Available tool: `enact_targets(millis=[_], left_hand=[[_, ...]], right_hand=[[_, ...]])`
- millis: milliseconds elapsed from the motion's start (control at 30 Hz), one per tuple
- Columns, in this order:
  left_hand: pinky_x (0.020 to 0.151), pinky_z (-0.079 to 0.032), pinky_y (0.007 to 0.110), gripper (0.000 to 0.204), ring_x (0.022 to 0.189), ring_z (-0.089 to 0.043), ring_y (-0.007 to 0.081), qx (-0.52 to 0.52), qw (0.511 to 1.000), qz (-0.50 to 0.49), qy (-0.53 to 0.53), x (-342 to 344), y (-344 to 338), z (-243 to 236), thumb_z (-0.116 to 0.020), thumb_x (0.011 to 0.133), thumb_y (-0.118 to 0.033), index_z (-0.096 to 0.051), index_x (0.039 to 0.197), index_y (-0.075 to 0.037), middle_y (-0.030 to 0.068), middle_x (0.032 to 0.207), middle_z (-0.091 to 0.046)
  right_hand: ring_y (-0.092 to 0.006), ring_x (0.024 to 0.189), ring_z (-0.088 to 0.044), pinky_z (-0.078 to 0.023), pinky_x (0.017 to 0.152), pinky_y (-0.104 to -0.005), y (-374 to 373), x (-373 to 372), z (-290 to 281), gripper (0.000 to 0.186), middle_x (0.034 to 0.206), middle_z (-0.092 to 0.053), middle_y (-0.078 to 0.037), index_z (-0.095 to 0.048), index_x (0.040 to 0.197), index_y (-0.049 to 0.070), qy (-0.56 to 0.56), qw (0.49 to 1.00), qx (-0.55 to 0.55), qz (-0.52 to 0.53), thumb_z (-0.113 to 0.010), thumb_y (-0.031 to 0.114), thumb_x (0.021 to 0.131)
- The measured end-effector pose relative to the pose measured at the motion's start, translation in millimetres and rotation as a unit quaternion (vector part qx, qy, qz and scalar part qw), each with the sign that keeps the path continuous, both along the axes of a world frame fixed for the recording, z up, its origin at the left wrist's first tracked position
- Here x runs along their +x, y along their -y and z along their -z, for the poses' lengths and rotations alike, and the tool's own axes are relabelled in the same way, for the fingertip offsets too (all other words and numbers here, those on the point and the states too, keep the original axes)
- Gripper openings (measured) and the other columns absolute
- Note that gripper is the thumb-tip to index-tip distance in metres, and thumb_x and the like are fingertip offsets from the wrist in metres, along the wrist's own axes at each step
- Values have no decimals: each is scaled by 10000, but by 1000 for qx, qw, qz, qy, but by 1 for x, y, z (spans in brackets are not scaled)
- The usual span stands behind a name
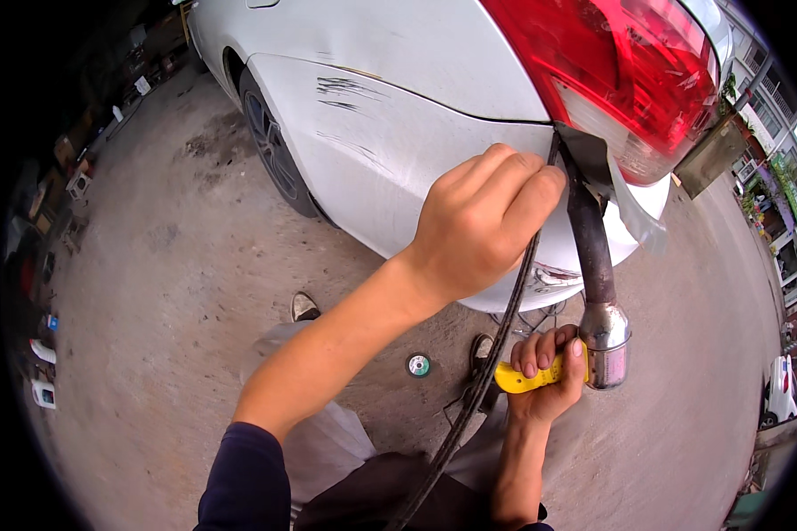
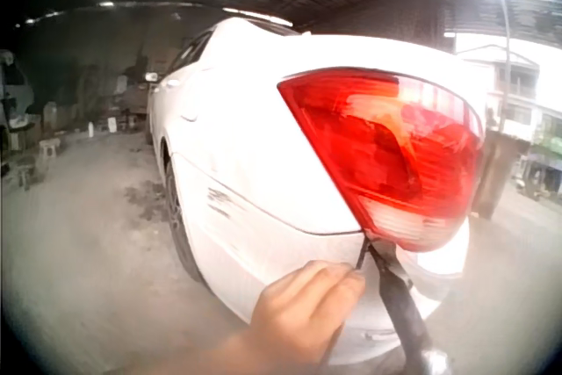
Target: The person uses a heat gun and a metal rod to push out a dent on the rear bumper of a white car. They repeatedly apply heat and pressure to the damaged area, then peel off a protective film to inspect the result.
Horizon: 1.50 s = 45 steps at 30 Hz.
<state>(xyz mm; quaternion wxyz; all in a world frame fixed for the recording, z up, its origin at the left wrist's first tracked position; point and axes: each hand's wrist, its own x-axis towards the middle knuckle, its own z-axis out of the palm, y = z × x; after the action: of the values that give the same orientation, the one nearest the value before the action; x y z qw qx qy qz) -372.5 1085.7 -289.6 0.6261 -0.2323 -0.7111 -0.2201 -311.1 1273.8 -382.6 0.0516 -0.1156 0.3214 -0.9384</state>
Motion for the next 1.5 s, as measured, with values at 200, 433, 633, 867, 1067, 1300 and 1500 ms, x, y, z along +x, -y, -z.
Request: enact_targets(millis=[200,433,633,867,1067,1300,1500], left_hand=[[563,-521,326,225,712,-631,269,-8,1000,-26,9,8,-2,-3,-646,681,-4,-630,903,30,132,859,-638],[533,-513,316,212,707,-618,260,-1,999,-35,8,4,-6,3,-640,694,-28,-626,895,39,137,850,-615],[510,-497,309,200,679,-600,246,7,999,-32,-10,-2,-9,5,-638,696,-26,-621,884,38,127,829,-599],[501,-486,311,198,670,-586,250,15,999,-23,-18,1,-6,1,-631,700,-26,-618,883,48,129,824,-592],[504,-484,325,223,668,-583,262,16,1000,7,-2,6,2,3,-642,691,-9,-608,899,63,137,825,-590],[555,-497,328,221,693,-603,286,34,999,17,21,-1,-4,-4,-667,686,115,-595,887,60,154,801,-602],[690,-491,270,61,778,-595,184,90,988,47,116,9,1,-6,-603,905,73,-601,962,51,125,921,-630]], right_hand=[[-158,548,-468,-416,535,-305,-4,-1,7,197,677,-444,-30,-494,971,74,-7,1000,-21,-22,-506,270,981],[-107,527,-403,-357,490,-270,-1,-3,4,250,649,-432,19,-479,952,80,-13,1000,-1,-14,-506,325,992],[-134,540,-434,-362,509,-286,-5,-6,8,257,664,-473,10,-499,969,70,-28,999,-11,-34,-499,325,999],[-126,537,-438,-366,512,-283,-5,-7,8,258,658,-461,14,-499,969,71,-25,999,-15,-38,-514,327,990],[-137,538,-440,-389,521,-293,-1,-1,9,232,662,-439,-10,-487,965,72,-8,999,-33,-39,-517,301,980],[-102,520,-423,-401,514,-269,3,4,0,245,652,-434,9,-483,957,76,12,1000,-17,-5,-521,316,985],[-161,564,-476,-411,582,-324,0,-1,12,221,669,-452,-28,-491,938,81,24,998,-12,-54,-556,292,949]])
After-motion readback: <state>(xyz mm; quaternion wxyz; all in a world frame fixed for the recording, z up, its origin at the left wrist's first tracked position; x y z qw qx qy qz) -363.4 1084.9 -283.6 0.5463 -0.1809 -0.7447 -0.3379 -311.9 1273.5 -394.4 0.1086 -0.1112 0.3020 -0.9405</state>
